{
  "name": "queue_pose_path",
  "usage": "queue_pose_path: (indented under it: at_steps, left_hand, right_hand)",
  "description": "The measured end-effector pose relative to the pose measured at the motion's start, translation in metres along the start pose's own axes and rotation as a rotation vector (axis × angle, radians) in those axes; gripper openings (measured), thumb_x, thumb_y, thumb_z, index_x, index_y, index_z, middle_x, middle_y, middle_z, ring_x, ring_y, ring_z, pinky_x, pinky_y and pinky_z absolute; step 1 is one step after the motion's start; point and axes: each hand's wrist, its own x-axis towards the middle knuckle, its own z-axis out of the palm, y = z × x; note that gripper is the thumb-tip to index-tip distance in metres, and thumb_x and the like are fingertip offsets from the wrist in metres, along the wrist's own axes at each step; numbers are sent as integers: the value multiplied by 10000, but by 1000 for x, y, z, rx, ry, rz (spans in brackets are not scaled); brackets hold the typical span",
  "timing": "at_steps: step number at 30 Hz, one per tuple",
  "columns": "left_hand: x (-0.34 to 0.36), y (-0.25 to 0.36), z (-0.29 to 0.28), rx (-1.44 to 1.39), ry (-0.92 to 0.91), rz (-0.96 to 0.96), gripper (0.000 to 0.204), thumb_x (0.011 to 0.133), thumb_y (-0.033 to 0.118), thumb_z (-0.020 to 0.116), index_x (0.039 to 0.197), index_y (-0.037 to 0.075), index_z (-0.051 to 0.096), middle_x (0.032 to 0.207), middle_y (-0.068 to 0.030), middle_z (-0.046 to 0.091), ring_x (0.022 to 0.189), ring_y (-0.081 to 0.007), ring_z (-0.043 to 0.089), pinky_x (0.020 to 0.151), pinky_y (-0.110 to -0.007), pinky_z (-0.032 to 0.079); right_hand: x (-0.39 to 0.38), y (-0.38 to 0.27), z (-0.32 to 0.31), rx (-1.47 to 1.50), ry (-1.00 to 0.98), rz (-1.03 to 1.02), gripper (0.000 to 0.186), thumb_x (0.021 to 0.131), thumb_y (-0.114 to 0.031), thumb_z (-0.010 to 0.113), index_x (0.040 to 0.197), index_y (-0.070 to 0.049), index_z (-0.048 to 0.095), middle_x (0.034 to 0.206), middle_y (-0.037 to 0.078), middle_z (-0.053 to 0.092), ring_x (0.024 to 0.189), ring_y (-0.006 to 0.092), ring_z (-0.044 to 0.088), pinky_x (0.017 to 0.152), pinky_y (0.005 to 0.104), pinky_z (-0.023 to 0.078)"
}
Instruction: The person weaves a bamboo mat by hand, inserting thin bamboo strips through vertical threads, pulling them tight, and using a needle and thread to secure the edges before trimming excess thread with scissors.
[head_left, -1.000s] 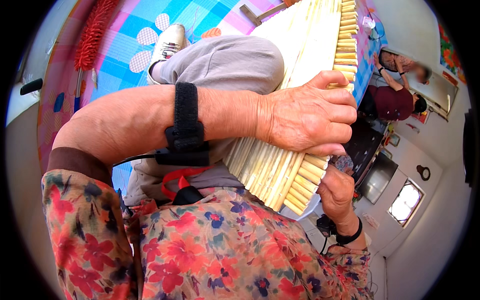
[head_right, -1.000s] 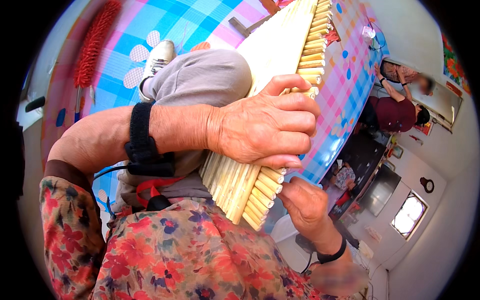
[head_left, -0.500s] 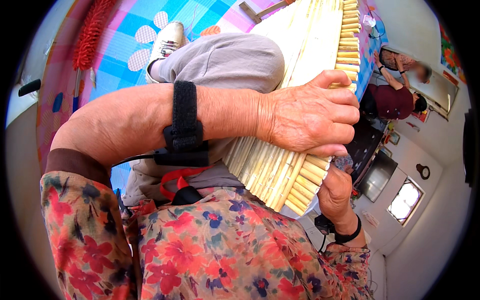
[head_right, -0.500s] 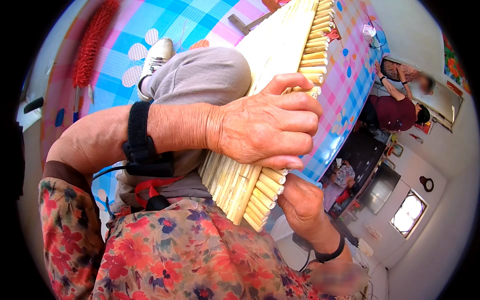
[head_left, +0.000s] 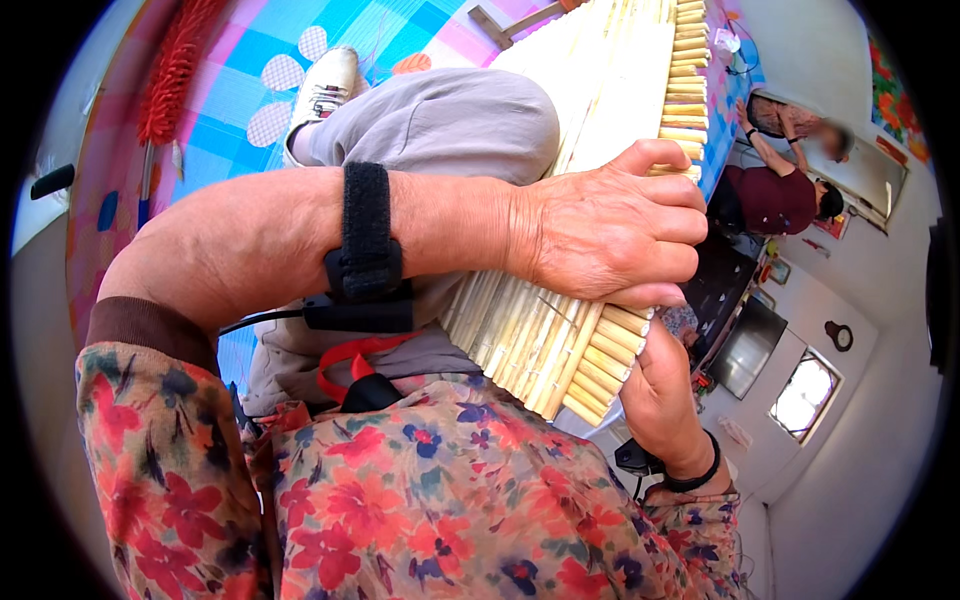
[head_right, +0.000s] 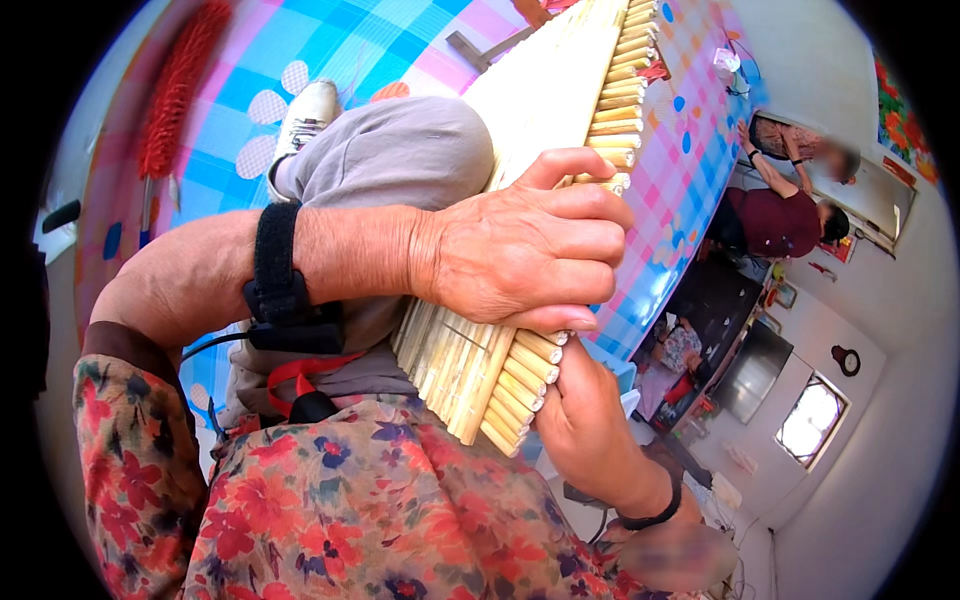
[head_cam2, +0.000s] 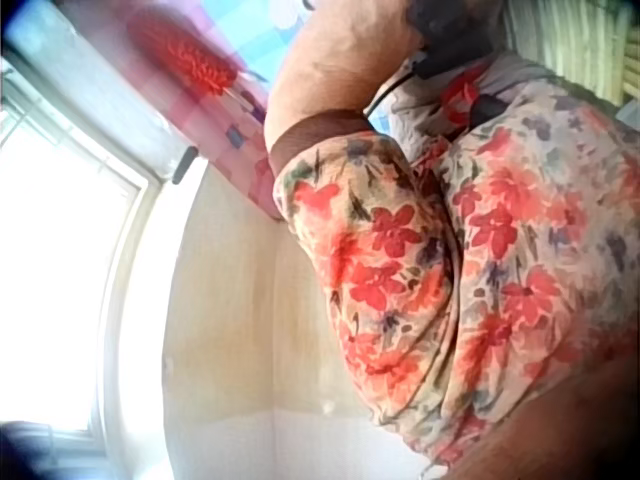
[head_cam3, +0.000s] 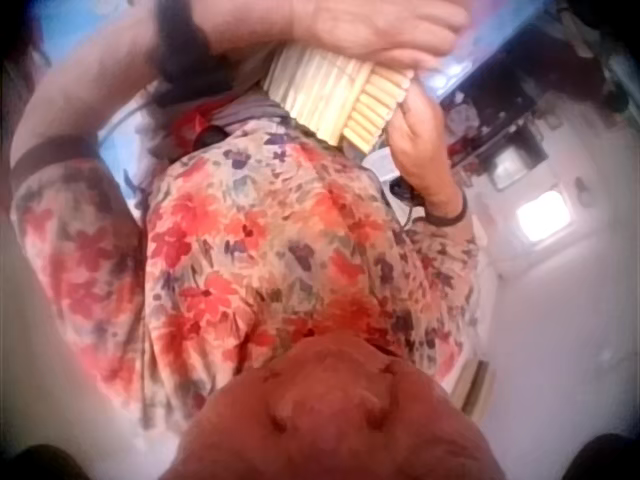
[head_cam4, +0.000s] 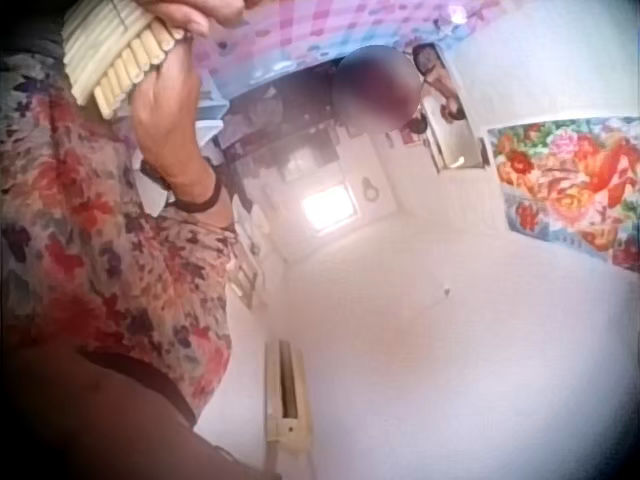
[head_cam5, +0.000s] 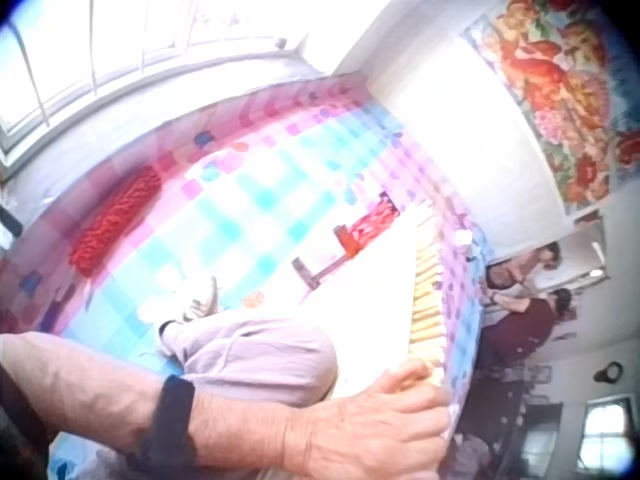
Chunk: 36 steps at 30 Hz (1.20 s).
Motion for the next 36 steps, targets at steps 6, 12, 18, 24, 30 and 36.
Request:
queue_pose_path:
  at_steps: [6, 12, 18, 24, 30, 36]
  left_hand:
    - [20, 9, 2, 38, 9, -7, 143, 848, 260, 555, 836, 120, 531, 862, -38, 460, 1019, -225, 466, 990, -495, 237]
    - [49, 19, 0, 164, -139, -35, 170, 850, 287, 548, 858, 119, 521, 866, -52, 467, 996, -233, 484, 984, -485, 253]
    - [94, 51, 23, 215, -189, -17, 210, 819, 291, 588, 808, 96, 511, 792, -69, 473, 875, -260, 485, 943, -467, 298]
    - [153, 70, 42, 269, -153, -12, 158, 797, 220, 615, 805, 85, 533, 800, -72, 490, 854, -262, 482, 899, -421, 331]
    - [245, 96, 5, 248, -292, 32, 137, 790, 159, 617, 871, 59, 569, 849, -82, 518, 881, -275, 469, 826, -382, 358]
    - [295, 144, -50, 353, -335, -41, 334, 720, 162, 694, 1011, 53, 571, 929, -89, 520, 906, -273, 479, 849, -386, 385]
  right_hand:
    - [-20, 2, -18, 362, -17, 141, 342, 961, -107, 374, 1272, 31, 408, 1164, 61, 543, 1042, 108, 528, 895, 258, 422]
    - [-60, -11, -15, 607, 169, 45, 603, 879, -190, 576, 1360, 18, 277, 1203, 108, 506, 1093, 168, 518, 941, 309, 410]
    - [-107, 0, -7, 450, 388, 32, 634, 786, -87, 662, 1321, 22, 340, 1172, 107, 540, 1065, 152, 528, 928, 302, 410]
    - [-141, 18, -33, 464, 665, -135, 520, 820, 9, 574, 1302, 30, 380, 1118, 84, 572, 983, 119, 555, 850, 258, 443]
    - [-171, -12, -111, 588, 783, -333, 541, 871, 12, 513, 1359, 24, 281, 1124, 120, 565, 989, 113, 537, 854, 255, 437]
    - [-179, -55, -151, 585, 870, -568, 430, 908, -66, 511, 1300, 33, 366, 1105, 126, 583, 977, 109, 539, 847, 240, 431]
